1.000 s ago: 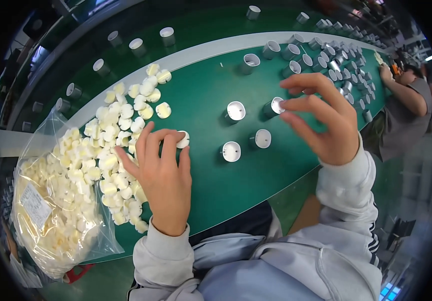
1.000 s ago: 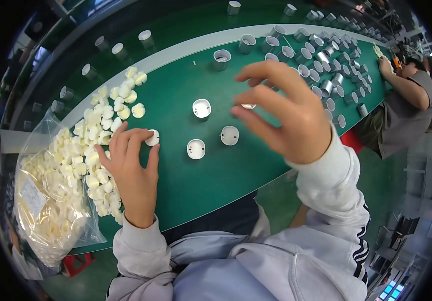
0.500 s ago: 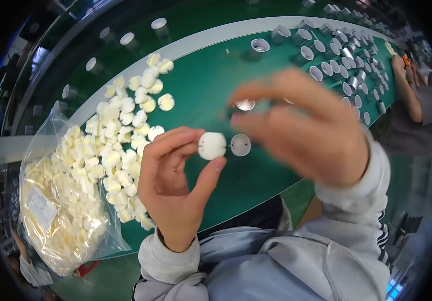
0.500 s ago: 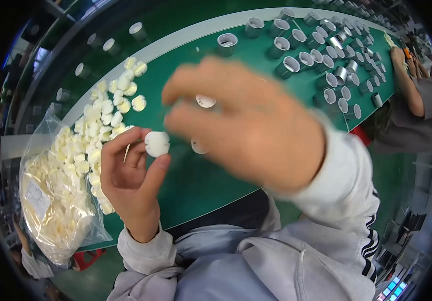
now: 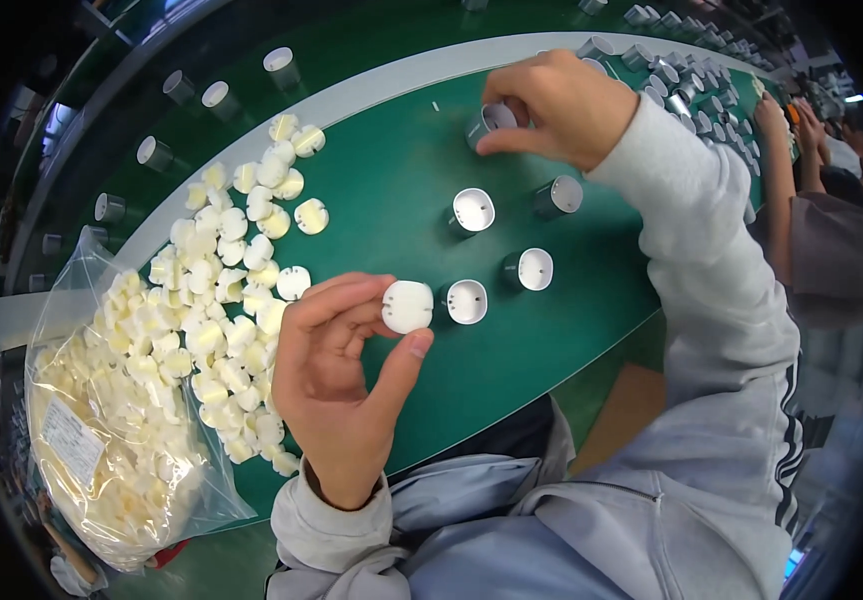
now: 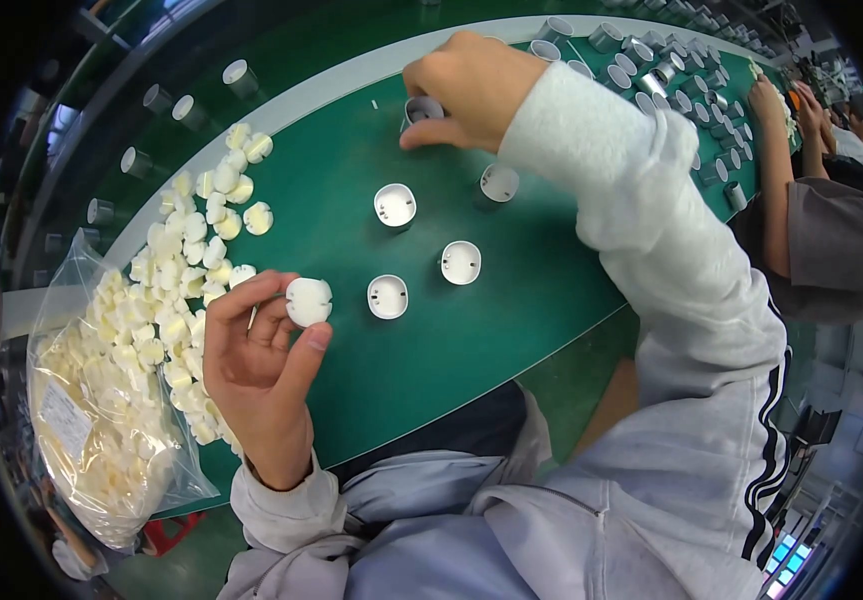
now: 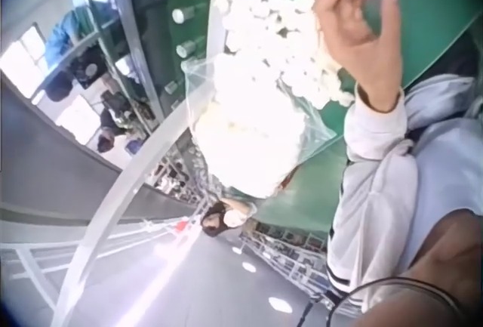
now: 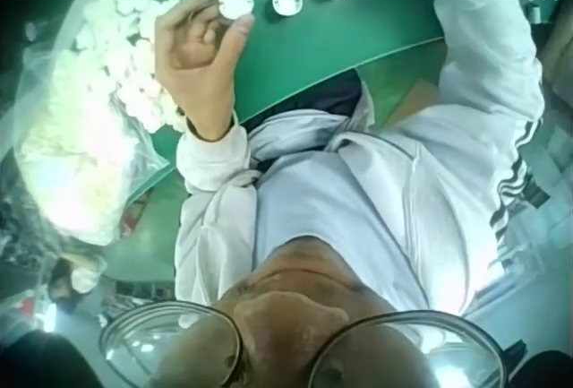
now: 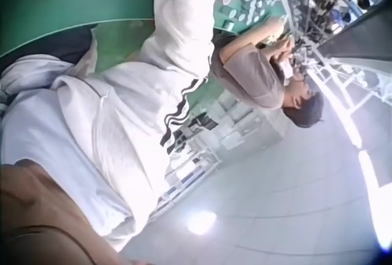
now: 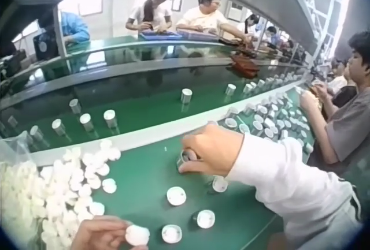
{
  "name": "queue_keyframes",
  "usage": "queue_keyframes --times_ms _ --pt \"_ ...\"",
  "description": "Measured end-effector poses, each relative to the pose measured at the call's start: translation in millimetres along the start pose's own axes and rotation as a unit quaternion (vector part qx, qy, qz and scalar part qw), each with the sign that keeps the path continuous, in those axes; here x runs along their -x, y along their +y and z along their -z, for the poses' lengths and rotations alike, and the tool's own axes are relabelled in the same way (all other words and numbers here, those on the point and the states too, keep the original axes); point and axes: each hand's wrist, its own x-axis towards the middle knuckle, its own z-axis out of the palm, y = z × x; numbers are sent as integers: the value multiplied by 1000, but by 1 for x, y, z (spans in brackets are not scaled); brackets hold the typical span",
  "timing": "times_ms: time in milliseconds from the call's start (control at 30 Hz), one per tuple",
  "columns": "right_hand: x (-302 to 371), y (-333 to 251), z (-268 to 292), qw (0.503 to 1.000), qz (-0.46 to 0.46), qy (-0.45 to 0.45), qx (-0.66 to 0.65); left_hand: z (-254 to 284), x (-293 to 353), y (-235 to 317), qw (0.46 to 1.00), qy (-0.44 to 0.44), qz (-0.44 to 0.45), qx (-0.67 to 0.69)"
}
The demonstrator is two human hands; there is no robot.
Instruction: The person inserts small white plastic components into silver metal cups by hand on an assembly line.
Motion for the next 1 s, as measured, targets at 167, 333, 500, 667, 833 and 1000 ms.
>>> queue_keyframes --times_ms 167,333,500,667,833,1000 --pt "9 -8 -6 1000 -6 11 25 -2 -1 0 1000 -19 -17 -2" --pt "39 -76 40 977 66 138 -147 0 -1 -2 994 -27 -105 -28" --pt "63 -126 14 957 138 113 -229 2 3 -3 994 -36 -100 35" --pt "62 -116 14 947 178 118 -240 0 6 0 994 -44 -55 85" --pt "60 -116 10 948 173 142 -226 -3 7 1 997 -33 -33 55" --pt "41 -66 19 963 91 192 -163 -4 5 3 999 4 -24 -24"
